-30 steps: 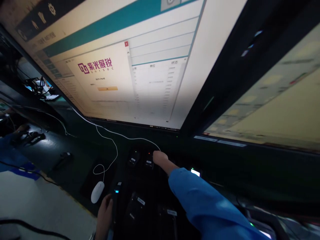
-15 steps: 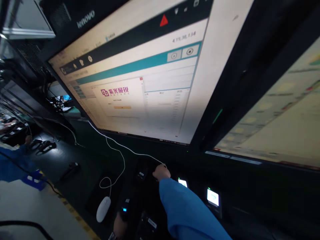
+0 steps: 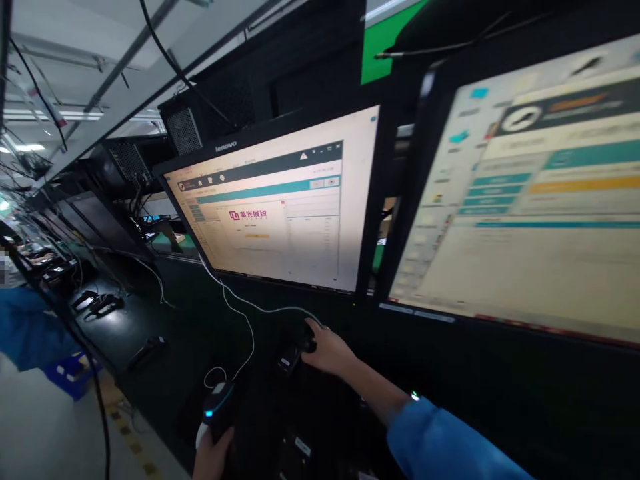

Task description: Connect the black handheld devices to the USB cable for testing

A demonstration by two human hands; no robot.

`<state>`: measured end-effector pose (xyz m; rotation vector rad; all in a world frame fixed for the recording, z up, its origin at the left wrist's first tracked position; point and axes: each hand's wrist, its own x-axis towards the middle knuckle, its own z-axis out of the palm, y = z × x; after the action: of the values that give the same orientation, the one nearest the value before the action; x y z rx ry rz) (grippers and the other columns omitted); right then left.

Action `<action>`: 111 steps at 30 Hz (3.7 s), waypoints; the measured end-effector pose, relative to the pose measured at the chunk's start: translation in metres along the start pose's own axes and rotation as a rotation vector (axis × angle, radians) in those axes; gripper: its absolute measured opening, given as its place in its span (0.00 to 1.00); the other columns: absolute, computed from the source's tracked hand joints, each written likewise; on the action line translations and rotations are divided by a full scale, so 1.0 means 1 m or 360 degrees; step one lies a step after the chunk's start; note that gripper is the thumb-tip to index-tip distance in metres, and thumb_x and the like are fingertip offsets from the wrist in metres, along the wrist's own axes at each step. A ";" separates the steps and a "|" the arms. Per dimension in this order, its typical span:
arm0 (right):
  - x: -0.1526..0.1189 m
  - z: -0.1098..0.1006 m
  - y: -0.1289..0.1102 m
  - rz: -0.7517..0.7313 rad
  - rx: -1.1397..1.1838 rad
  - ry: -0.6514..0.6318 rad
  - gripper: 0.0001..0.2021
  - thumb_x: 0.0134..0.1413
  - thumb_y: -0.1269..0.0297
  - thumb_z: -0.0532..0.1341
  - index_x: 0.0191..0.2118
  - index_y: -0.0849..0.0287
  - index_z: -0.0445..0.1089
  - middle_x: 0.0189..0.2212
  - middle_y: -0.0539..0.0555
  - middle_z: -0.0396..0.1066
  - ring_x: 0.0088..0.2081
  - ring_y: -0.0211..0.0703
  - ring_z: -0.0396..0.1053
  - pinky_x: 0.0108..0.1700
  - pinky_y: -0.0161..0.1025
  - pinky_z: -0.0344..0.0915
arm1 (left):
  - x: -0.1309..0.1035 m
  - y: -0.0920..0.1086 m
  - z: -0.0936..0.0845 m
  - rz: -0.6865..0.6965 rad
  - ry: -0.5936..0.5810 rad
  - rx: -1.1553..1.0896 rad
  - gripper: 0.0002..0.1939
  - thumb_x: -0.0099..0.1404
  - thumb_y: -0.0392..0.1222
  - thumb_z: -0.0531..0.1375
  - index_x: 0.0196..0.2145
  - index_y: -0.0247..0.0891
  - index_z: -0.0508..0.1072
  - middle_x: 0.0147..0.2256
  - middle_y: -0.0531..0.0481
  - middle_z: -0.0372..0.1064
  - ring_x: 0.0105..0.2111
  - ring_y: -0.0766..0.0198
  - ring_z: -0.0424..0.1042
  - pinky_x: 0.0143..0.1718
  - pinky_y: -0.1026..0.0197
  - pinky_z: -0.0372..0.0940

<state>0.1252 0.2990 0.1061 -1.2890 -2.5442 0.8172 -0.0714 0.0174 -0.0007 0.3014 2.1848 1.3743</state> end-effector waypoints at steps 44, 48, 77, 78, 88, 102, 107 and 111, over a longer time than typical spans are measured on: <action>-0.196 0.072 -0.029 -0.0212 0.1102 -0.0204 0.42 0.42 0.49 0.62 0.64 0.57 0.52 0.57 0.61 0.65 0.58 0.56 0.63 0.60 0.49 0.60 | -0.176 0.058 0.008 -0.0125 -0.0394 -0.0503 0.18 0.41 0.45 0.67 0.30 0.36 0.67 0.16 0.57 0.65 0.16 0.70 0.62 0.22 0.64 0.56; -0.197 0.073 -0.031 -0.0178 0.1062 -0.0243 0.43 0.42 0.51 0.61 0.64 0.61 0.50 0.58 0.63 0.64 0.59 0.55 0.62 0.61 0.48 0.59 | -0.177 0.059 0.010 -0.0142 -0.0382 -0.0518 0.17 0.40 0.44 0.66 0.28 0.36 0.67 0.16 0.58 0.65 0.16 0.70 0.62 0.21 0.64 0.56; -0.203 0.061 -0.040 -0.0181 0.0935 -0.0192 0.30 0.41 0.59 0.61 0.53 0.61 0.62 0.47 0.62 0.72 0.49 0.54 0.70 0.52 0.47 0.66 | -0.172 0.052 0.011 -0.0166 -0.0408 -0.0436 0.19 0.42 0.47 0.67 0.29 0.35 0.68 0.17 0.57 0.65 0.18 0.70 0.62 0.23 0.64 0.55; -0.204 0.061 -0.040 -0.0180 0.0926 -0.0169 0.29 0.40 0.60 0.61 0.53 0.60 0.63 0.47 0.62 0.72 0.48 0.54 0.70 0.52 0.47 0.66 | -0.172 0.051 0.012 -0.0161 -0.0414 -0.0434 0.19 0.41 0.47 0.67 0.29 0.35 0.68 0.17 0.57 0.65 0.18 0.70 0.62 0.23 0.63 0.55; -0.205 0.061 -0.037 -0.0151 0.0976 -0.0100 0.29 0.39 0.60 0.62 0.52 0.61 0.64 0.46 0.62 0.72 0.48 0.54 0.71 0.51 0.49 0.67 | -0.171 0.052 0.014 -0.0125 -0.0428 -0.0432 0.20 0.41 0.50 0.69 0.26 0.35 0.68 0.16 0.57 0.65 0.17 0.70 0.62 0.23 0.64 0.55; -0.202 0.062 -0.031 0.0073 0.1871 0.0051 0.30 0.34 0.61 0.68 0.49 0.56 0.62 0.43 0.55 0.71 0.45 0.49 0.69 0.50 0.48 0.65 | -0.173 0.060 0.012 -0.0169 -0.0567 -0.0400 0.24 0.40 0.54 0.72 0.27 0.35 0.70 0.19 0.55 0.68 0.20 0.69 0.65 0.24 0.65 0.59; -0.199 0.064 -0.019 0.0238 0.3267 -0.0478 0.19 0.42 0.52 0.64 0.39 0.59 0.68 0.29 0.51 0.70 0.27 0.38 0.66 0.31 0.37 0.62 | -0.183 0.072 0.005 -0.0169 -0.0824 -0.0471 0.26 0.42 0.51 0.73 0.36 0.36 0.73 0.26 0.52 0.73 0.24 0.66 0.70 0.30 0.61 0.64; -0.195 0.059 -0.014 0.0280 0.3591 -0.0589 0.20 0.49 0.49 0.61 0.41 0.60 0.71 0.32 0.53 0.72 0.27 0.37 0.66 0.29 0.35 0.61 | -0.184 0.081 -0.001 0.0040 -0.0960 -0.0083 0.21 0.52 0.56 0.67 0.33 0.34 0.74 0.25 0.50 0.73 0.27 0.65 0.70 0.35 0.60 0.63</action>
<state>0.2119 0.1154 0.0818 -0.3196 -0.2361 2.5446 0.0735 -0.0305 0.1302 0.6336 1.6468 1.1576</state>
